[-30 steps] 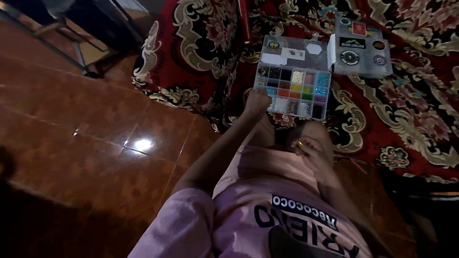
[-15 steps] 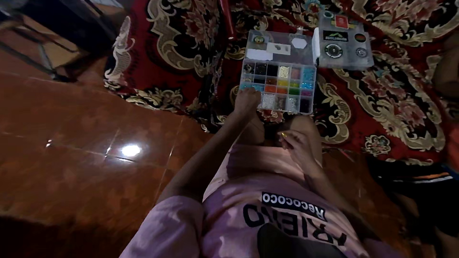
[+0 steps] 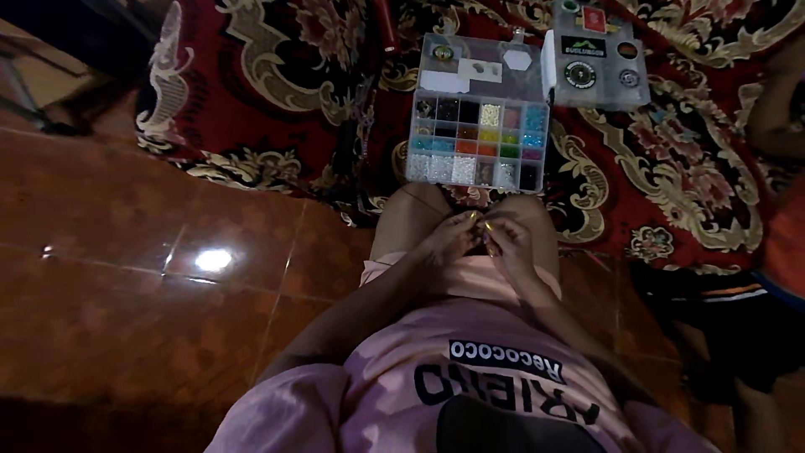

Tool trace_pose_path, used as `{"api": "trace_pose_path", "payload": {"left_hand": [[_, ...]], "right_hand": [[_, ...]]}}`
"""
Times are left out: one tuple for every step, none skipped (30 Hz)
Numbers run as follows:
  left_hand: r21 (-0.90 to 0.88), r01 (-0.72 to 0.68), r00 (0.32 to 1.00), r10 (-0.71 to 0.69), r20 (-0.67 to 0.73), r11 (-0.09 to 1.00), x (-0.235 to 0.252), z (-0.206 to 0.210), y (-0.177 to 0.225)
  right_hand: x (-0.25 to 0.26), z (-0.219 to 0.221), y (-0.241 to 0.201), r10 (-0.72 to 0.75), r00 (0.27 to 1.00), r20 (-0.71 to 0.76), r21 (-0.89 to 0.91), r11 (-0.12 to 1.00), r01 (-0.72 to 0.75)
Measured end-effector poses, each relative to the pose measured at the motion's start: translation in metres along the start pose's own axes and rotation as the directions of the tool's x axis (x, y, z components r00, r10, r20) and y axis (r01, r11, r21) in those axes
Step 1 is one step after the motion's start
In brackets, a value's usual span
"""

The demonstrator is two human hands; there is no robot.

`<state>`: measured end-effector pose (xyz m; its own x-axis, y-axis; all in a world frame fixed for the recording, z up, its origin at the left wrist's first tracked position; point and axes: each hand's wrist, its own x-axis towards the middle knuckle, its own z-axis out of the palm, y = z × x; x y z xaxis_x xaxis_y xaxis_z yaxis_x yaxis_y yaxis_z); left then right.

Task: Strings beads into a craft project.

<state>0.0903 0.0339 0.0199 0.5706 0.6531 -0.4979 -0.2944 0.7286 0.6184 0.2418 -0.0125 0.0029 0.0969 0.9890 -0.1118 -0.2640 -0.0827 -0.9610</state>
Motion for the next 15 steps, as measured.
{"api": "trace_pose_path", "payload": {"left_hand": [[0.042, 0.024, 0.997, -0.021, -0.076, 0.999, -0.005, 0.015, 0.01], [0.084, 0.033, 0.991, -0.022, -0.13, 0.996, -0.008, 0.026, 0.015], [0.112, 0.037, 0.987, -0.019, -0.158, 0.993, -0.008, 0.031, 0.017], [0.109, 0.036, 0.985, -0.017, -0.17, 0.993, -0.007, 0.032, 0.016], [0.088, 0.032, 0.984, -0.016, -0.18, 0.996, -0.004, 0.031, 0.014], [0.059, 0.025, 0.986, -0.015, -0.164, 0.998, -0.001, 0.025, 0.009], [0.024, 0.012, 0.993, -0.009, -0.116, 1.0, 0.003, 0.014, 0.002], [-0.013, -0.005, 0.999, 0.004, -0.044, 1.0, 0.009, -0.001, -0.006], [-0.032, -0.018, 1.0, 0.018, -0.001, 0.999, 0.012, -0.009, -0.012], [-0.038, -0.021, 1.0, 0.022, 0.009, 0.999, 0.013, -0.011, -0.012], [-0.041, -0.012, 1.0, 0.012, -0.008, 0.999, 0.01, -0.007, -0.008], [-0.04, 0.009, 0.999, -0.01, -0.036, 0.999, 0.006, 0.0, -0.001], [-0.04, 0.029, 0.997, -0.032, -0.067, 0.999, 0.003, 0.006, 0.005], [-0.045, 0.04, 0.996, -0.044, -0.078, 0.998, 0.002, 0.008, 0.007], [-0.056, 0.036, 0.997, -0.04, -0.069, 0.998, 0.003, 0.006, 0.005]], "right_hand": [[0.001, 0.0, 0.003, -0.015, 1.0, 0.019, -0.02, 1.0, 0.015], [0.001, 0.0, 0.005, -0.024, 0.999, 0.034, -0.038, 0.999, 0.025], [0.002, -0.001, 0.006, -0.031, 0.999, 0.045, -0.057, 0.998, 0.034], [0.002, -0.001, 0.007, -0.035, 0.998, 0.051, -0.068, 0.997, 0.038], [0.002, -0.001, 0.007, -0.039, 0.998, 0.057, -0.073, 0.996, 0.043], [0.002, -0.002, 0.007, -0.045, 0.997, 0.059, -0.074, 0.996, 0.05], [0.002, -0.002, 0.008, -0.052, 0.997, 0.058, -0.07, 0.996, 0.056], [0.002, -0.003, 0.009, -0.056, 0.997, 0.057, -0.063, 0.996, 0.059], [0.001, -0.003, 0.009, -0.06, 0.997, 0.056, -0.056, 0.996, 0.063], [0.001, -0.003, 0.01, -0.063, 0.997, 0.05, -0.052, 0.996, 0.066], [0.001, -0.002, 0.01, -0.064, 0.997, 0.041, -0.046, 0.997, 0.066], [0.001, -0.001, 0.01, -0.065, 0.997, 0.031, -0.045, 0.997, 0.066], [0.001, -0.001, 0.01, -0.066, 0.998, 0.021, -0.048, 0.997, 0.067], [0.0, 0.0, 0.009, -0.068, 0.998, 0.012, -0.06, 0.996, 0.069], [0.0, 0.0, 0.009, -0.072, 0.997, 0.004, -0.085, 0.994, 0.072]]}}
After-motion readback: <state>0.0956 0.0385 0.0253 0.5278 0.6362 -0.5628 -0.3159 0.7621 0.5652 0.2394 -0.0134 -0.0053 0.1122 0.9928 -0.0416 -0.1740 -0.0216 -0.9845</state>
